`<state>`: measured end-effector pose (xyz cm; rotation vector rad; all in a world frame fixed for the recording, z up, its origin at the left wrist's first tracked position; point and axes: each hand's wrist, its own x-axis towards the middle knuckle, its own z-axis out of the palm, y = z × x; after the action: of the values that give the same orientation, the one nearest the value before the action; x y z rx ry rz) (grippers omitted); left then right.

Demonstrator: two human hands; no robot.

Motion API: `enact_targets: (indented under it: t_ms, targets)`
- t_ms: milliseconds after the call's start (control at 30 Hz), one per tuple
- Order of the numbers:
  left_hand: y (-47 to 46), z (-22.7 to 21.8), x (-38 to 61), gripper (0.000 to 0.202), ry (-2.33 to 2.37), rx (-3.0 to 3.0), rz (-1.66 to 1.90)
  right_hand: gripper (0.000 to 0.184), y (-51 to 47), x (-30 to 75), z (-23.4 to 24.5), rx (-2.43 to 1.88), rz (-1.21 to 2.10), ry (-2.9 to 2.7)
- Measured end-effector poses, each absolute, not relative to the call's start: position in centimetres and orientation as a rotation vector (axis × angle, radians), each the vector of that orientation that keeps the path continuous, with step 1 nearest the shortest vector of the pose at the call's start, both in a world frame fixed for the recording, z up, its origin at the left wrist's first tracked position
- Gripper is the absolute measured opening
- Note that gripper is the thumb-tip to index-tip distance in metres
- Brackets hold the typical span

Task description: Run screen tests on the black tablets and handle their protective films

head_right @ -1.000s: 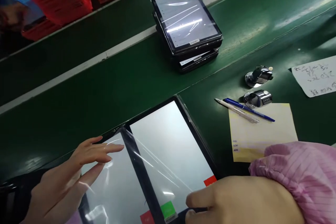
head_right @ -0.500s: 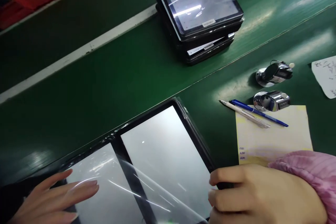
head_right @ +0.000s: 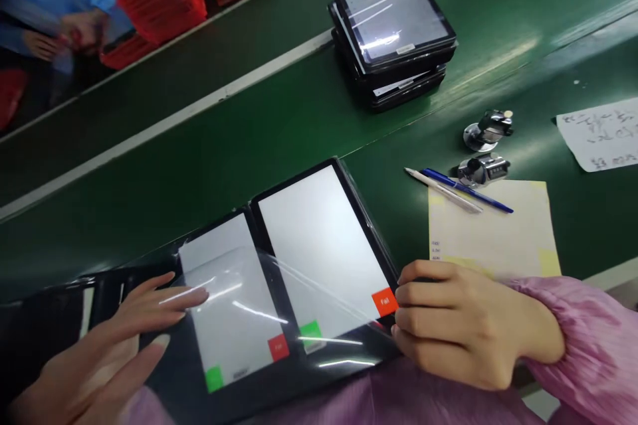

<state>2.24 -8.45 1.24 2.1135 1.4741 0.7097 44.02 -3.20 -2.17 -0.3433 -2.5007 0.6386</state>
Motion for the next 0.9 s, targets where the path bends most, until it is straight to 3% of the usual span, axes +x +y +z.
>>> enact_targets:
  t_ms: [200,367,467,633,800,900]
  targets:
    - [-10.1,1.3,4.0,0.017,1.526,2.046,0.773,0.027,-5.6,44.8,-3.9,-0.349,0.47,-2.403]
    - [-10.6,0.2,3.9,0.053,1.501,2.073,0.924,0.019,-6.6,44.9,-4.3,-0.303,0.383,-2.417]
    - [-10.6,0.0,4.1,0.058,1.514,2.138,0.97,0.011,-7.0,44.3,-4.1,-0.288,0.307,-2.457]
    - [-10.8,0.4,4.4,0.062,1.551,2.139,0.929,0.015,-7.5,43.3,-3.2,-0.238,0.288,-2.473]
    - [-11.2,0.9,4.2,0.062,1.625,2.045,0.886,0.038,-9.2,43.2,-1.7,-0.242,0.55,-2.469]
    - [-11.5,0.8,3.6,0.063,1.622,2.028,0.863,0.039,-9.7,43.1,-1.3,-0.19,0.567,-2.49]
